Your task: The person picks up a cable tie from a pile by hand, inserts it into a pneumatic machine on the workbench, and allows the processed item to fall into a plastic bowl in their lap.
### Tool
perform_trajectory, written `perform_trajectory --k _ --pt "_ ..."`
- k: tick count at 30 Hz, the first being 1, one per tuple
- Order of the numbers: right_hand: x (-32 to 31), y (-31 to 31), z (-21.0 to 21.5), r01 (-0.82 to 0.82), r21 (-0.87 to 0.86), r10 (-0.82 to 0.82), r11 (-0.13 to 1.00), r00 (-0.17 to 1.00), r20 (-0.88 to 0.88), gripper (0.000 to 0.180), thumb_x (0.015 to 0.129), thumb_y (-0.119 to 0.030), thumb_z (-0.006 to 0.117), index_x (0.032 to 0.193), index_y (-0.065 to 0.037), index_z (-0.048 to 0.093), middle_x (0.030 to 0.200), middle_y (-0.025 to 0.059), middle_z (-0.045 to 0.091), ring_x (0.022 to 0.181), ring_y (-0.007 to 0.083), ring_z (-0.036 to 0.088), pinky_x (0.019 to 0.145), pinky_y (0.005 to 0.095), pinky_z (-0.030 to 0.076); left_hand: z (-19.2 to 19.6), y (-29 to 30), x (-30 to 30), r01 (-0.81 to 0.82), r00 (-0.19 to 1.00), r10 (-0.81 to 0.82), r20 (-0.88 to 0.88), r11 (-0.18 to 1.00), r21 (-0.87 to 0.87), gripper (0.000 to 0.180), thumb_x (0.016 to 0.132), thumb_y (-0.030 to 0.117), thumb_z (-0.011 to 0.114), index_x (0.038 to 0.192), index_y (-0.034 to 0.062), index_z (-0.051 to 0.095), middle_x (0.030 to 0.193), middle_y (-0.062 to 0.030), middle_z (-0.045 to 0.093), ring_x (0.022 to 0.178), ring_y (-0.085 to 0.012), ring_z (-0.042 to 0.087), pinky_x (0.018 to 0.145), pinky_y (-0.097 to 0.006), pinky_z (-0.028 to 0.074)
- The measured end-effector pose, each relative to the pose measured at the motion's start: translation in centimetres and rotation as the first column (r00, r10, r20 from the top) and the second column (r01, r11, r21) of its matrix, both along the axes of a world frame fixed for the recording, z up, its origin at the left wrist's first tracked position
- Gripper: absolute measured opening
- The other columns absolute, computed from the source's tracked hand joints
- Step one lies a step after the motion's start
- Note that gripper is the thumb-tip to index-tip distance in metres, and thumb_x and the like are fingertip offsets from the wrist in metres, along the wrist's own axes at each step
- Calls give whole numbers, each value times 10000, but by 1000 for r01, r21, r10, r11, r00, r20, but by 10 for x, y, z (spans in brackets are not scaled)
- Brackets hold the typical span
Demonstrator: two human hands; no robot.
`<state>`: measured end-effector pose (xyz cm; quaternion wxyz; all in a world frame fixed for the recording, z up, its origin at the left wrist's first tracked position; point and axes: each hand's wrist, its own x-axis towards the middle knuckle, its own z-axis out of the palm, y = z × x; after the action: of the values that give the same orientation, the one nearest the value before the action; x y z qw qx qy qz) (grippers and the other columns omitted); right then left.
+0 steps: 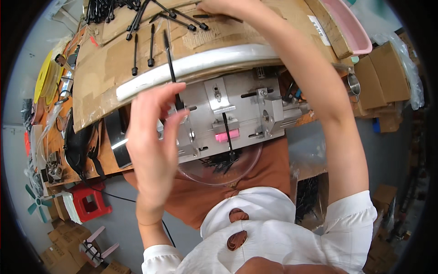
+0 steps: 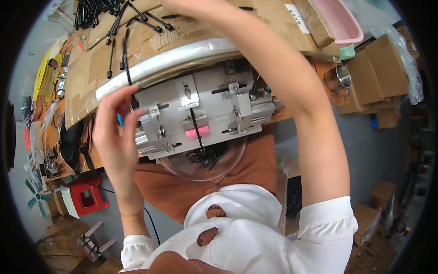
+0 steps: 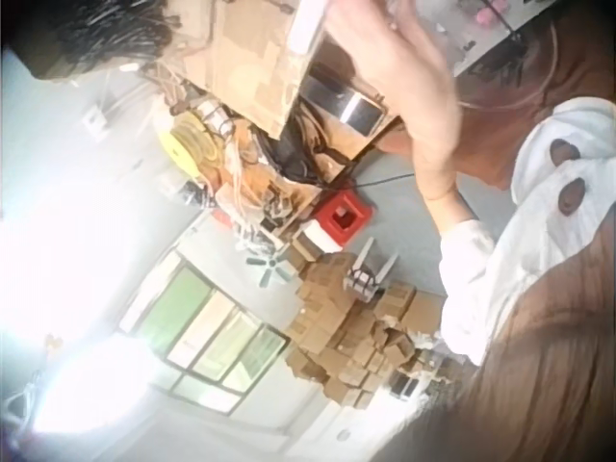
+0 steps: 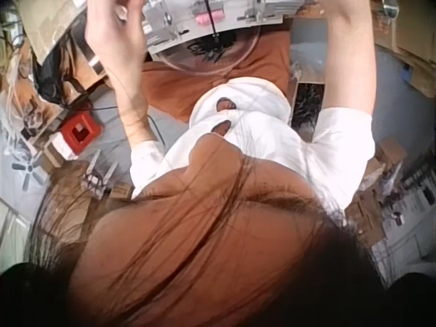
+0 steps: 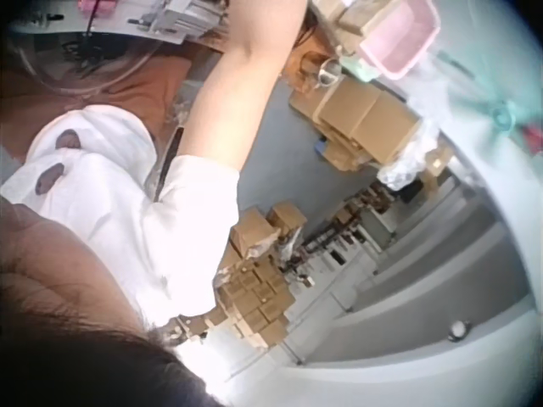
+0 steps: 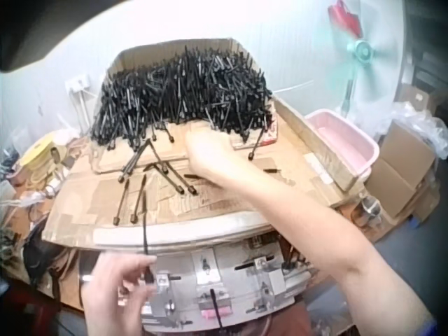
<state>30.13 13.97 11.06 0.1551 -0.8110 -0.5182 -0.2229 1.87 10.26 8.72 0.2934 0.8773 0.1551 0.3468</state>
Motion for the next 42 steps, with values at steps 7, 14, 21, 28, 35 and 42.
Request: perform_trajectory --k 7,14,21,28,35,42 --pt "-35 -76 59 -158 235 281 959 637 -718 292 779 -149 700 985 54 659 912 162 695 793 157 689 559 238 549 -73 -81 -41 94 967 -49 -251 981 171 686 698 -83 634 1343 -100 404 935 -116 529 819 -244 488 741 -326 443" --pt "-17 -178 9 -227 512 501 829 710 -496 146 810 -58 604 933 14 639 883 98 687 671 132 628 502 281 477 -90 -99 -23 108 919 -17 -395 972 211 696 701 -75 564 1366 -97 359 973 -109 485 834 -232 472 763 -318 451" --pt "-136 -226 -41 -137 563 488 815 685 -541 289 774 80 669 1047 1 618 935 113 672 714 118 623 537 229 494 -84 -91 -27 111 904 -41 -425 984 142 716 706 -66 608 1380 -54 365 969 -116 493 851 -257 481 775 -337 437" --pt "-200 -242 -119 -295 245 379 924 802 -463 632 684 48 706 1278 83 492 689 69 598 514 145 530 462 302 438 -4 19 61 -101 993 117 -30 938 332 369 816 47 646 1178 67 575 903 -114 551 787 -264 513 719 -349 437" --pt "-205 -224 -128 -316 211 380 925 788 -485 594 744 15 662 1307 54 477 644 59 580 528 156 562 473 306 445 27 70 109 57 977 -26 -210 988 143 171 771 50 673 887 -33 578 752 -186 604 701 -311 599 664 -375 482" --pt "-169 -213 -69 -384 152 413 911 836 -362 485 770 -53 656 1243 -51 549 686 46 543 591 172 584 471 311 454 13 27 32 54 997 -53 -50 998 21 173 794 18 667 957 20 610 769 4 488 675 -82 407 630 -203 380"
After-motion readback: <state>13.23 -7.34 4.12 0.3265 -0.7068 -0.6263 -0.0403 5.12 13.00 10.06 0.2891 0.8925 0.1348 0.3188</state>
